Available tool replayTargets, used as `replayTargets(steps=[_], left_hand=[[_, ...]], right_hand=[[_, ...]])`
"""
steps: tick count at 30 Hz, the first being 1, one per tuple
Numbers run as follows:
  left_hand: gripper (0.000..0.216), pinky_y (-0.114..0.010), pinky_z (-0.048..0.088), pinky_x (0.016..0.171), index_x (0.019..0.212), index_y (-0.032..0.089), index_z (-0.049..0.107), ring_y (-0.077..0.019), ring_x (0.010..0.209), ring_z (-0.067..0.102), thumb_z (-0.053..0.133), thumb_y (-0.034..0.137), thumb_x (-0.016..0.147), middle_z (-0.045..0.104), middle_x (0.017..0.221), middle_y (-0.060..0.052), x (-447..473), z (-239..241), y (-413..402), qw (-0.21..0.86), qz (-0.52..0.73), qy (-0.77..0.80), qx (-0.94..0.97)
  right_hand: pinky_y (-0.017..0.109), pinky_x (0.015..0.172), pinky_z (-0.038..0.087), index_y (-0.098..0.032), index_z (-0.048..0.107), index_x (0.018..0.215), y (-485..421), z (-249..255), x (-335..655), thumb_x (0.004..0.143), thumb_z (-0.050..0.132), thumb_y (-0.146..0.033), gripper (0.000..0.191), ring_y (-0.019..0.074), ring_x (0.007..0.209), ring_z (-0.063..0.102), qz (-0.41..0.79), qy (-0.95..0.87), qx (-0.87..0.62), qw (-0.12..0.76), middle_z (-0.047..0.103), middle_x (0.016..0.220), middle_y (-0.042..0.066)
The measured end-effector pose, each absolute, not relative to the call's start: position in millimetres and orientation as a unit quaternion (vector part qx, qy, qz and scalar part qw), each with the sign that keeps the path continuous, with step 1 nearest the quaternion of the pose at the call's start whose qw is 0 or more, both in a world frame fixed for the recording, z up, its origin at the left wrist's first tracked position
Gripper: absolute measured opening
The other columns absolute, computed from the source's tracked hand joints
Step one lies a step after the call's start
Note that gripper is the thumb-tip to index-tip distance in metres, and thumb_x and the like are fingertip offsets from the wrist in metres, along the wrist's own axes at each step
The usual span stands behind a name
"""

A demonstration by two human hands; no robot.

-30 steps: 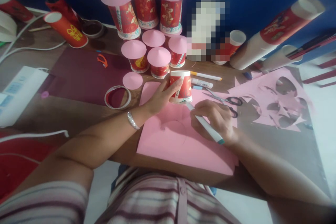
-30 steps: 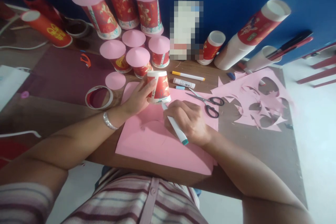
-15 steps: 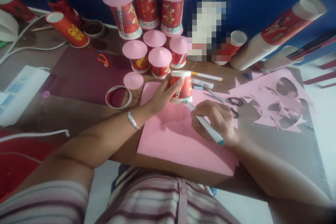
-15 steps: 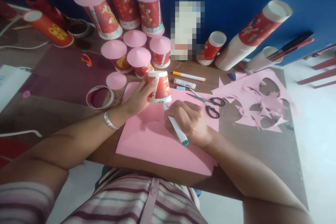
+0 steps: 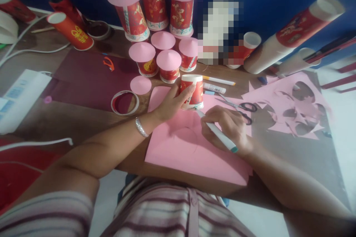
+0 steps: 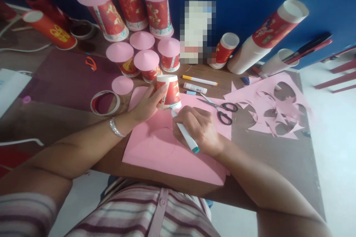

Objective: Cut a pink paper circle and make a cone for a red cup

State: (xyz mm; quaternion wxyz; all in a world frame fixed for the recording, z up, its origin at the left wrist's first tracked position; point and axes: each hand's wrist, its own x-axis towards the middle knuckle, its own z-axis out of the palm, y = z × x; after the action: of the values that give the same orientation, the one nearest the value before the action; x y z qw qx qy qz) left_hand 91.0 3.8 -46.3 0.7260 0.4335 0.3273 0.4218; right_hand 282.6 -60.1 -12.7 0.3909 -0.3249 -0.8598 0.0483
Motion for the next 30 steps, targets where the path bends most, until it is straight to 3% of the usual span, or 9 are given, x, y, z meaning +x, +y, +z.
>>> replayTargets(steps=[11,20,25,30], left_hand=[[0.042,-0.043,0.069,0.087,0.130,0.027,0.051,-0.0296,0.125,0.065,0.067,0.049,0.098,0.061,0.135,-0.010,93.2,-43.5,3.4,0.724,0.416,0.329,0.442],[0.039,-0.033,0.063,0.084,0.108,0.022,0.060,-0.0185,0.098,0.064,0.068,0.058,0.096,0.061,0.101,-0.004,91.6,-51.8,5.9,0.660,0.449,0.329,0.505],[0.035,-0.033,0.063,0.087,0.111,0.025,0.060,-0.0151,0.094,0.063,0.067,0.056,0.098,0.060,0.098,-0.001,90.6,-52.9,4.7,0.663,0.448,0.335,0.498],[0.036,-0.032,0.066,0.080,0.117,0.025,0.057,-0.0182,0.098,0.069,0.066,0.054,0.098,0.062,0.100,-0.002,92.1,-48.7,4.0,0.673,0.434,0.342,0.492]], right_hand=[[0.027,0.054,0.050,-0.022,0.054,0.094,-59.5,-12.3,281.2,0.085,0.059,0.000,0.024,0.0135,0.058,0.062,0.051,-0.865,-0.314,0.387,0.064,0.074,-0.001],[0.026,0.055,0.052,-0.023,0.056,0.093,-59.6,-14.8,281.2,0.085,0.062,0.000,0.025,0.0133,0.060,0.064,0.039,-0.859,-0.300,0.414,0.066,0.073,-0.002],[0.025,0.055,0.052,-0.022,0.057,0.092,-58.9,-13.6,282.9,0.086,0.061,-0.001,0.023,0.0132,0.060,0.065,0.033,-0.863,-0.299,0.406,0.066,0.073,-0.001],[0.025,0.054,0.052,-0.023,0.056,0.092,-58.2,-12.8,282.7,0.084,0.060,0.000,0.025,0.0128,0.059,0.063,0.012,-0.871,-0.300,0.390,0.066,0.074,-0.002]])
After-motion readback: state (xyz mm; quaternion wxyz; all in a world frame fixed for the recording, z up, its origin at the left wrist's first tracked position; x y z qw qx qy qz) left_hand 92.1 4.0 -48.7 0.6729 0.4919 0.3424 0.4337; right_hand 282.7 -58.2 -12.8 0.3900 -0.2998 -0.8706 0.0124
